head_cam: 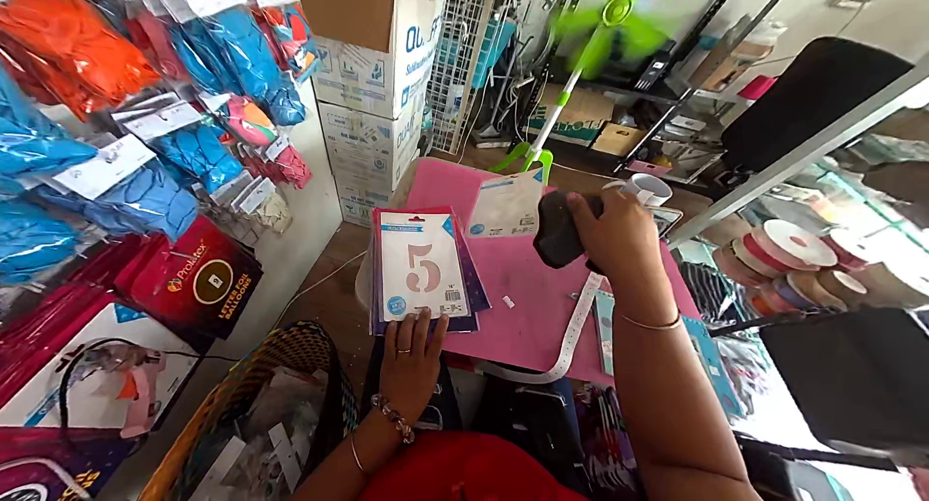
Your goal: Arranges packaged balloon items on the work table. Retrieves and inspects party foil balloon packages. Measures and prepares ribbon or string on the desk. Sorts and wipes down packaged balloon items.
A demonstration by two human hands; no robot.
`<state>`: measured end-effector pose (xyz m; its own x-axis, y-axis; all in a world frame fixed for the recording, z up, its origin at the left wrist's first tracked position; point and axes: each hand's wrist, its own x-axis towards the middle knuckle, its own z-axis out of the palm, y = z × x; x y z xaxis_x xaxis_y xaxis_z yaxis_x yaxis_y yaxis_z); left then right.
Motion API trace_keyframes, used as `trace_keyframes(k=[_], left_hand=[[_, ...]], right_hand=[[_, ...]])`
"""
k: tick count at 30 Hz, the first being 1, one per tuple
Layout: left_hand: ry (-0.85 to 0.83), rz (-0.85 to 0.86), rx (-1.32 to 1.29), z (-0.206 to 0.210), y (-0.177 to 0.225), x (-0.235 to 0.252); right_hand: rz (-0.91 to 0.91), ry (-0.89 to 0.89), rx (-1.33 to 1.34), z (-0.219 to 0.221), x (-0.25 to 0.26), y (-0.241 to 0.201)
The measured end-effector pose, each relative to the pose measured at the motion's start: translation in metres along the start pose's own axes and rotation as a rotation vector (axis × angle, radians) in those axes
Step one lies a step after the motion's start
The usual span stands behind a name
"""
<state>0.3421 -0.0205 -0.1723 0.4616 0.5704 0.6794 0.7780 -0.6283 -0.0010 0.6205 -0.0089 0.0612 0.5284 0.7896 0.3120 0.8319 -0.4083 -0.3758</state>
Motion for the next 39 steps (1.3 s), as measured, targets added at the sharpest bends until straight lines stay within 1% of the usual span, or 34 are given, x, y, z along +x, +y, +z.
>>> trace_keyframes(k=[2,4,6,7,8,9,10,11,12,13,14,18,20,22,23,25,28,30,32,35,37,39], left_hand=[[0.008,-0.005,0.004,0.002,0.000,0.000],[0.021,-0.009,0.005,0.004,0.000,-0.001],[0.026,-0.005,0.003,0.004,-0.001,-0.002],[0.026,0.000,0.002,0.003,-0.001,-0.002],[0.024,0.006,-0.001,0.002,-0.001,-0.003],[0.025,0.013,-0.002,0.002,-0.001,-0.003],[0.008,0.011,0.008,0.000,-0.001,-0.003],[-0.008,0.002,0.018,-0.001,-0.001,-0.004],[-0.008,-0.009,0.021,-0.001,0.000,-0.004],[0.009,-0.012,0.024,0.000,-0.001,-0.003],[0.021,-0.005,0.022,0.001,-0.002,-0.002],[0.013,0.026,0.048,0.001,-0.003,-0.001],[0.007,0.034,0.055,0.000,-0.003,0.000],[-0.002,0.035,0.059,-0.001,-0.003,0.000],[0.000,0.036,0.066,-0.001,-0.004,0.000],[0.012,0.038,0.072,0.000,-0.007,-0.001],[-0.005,0.028,0.021,0.001,-0.005,0.001],[-0.002,0.025,-0.021,0.000,-0.003,0.002],[0.002,0.038,-0.008,-0.003,-0.002,0.002],[0.012,0.056,0.027,-0.005,-0.001,0.004],[0.011,0.065,0.049,-0.005,-0.001,0.006],[0.004,0.075,0.067,-0.006,-0.002,0.005]], right_hand=[[-0.101,0.078,0.014,-0.012,-0.016,-0.021],[-0.226,0.109,0.080,-0.013,-0.028,-0.041],[-0.381,0.075,0.175,0.008,-0.039,-0.064],[-0.477,0.031,0.217,0.028,-0.046,-0.074],[-0.576,-0.058,0.235,0.052,-0.053,-0.081],[-0.675,-0.191,0.222,0.079,-0.060,-0.086],[-0.748,-0.366,0.185,0.103,-0.067,-0.090],[-0.791,-0.544,0.141,0.125,-0.071,-0.093],[-0.811,-0.670,0.116,0.143,-0.071,-0.095],[-0.819,-0.699,0.109,0.156,-0.069,-0.098],[-0.815,-0.669,0.099,0.165,-0.063,-0.100],[-0.709,-0.332,0.092,0.199,-0.024,-0.108],[-0.601,-0.249,0.073,0.204,0.000,-0.107],[-0.503,-0.248,0.076,0.205,0.015,-0.104],[-0.484,-0.266,0.073,0.208,0.018,-0.103],[-0.522,-0.308,0.065,0.207,0.009,-0.101],[-0.662,-0.410,0.100,0.192,-0.032,-0.083],[-0.743,-0.437,0.158,0.177,-0.067,-0.063],[-0.761,-0.446,0.237,0.161,-0.091,-0.044],[-0.648,-0.498,0.278,0.142,-0.095,-0.024],[-0.539,-0.447,0.249,0.137,-0.078,-0.017],[-0.417,-0.342,0.234,0.133,-0.052,-0.009]])
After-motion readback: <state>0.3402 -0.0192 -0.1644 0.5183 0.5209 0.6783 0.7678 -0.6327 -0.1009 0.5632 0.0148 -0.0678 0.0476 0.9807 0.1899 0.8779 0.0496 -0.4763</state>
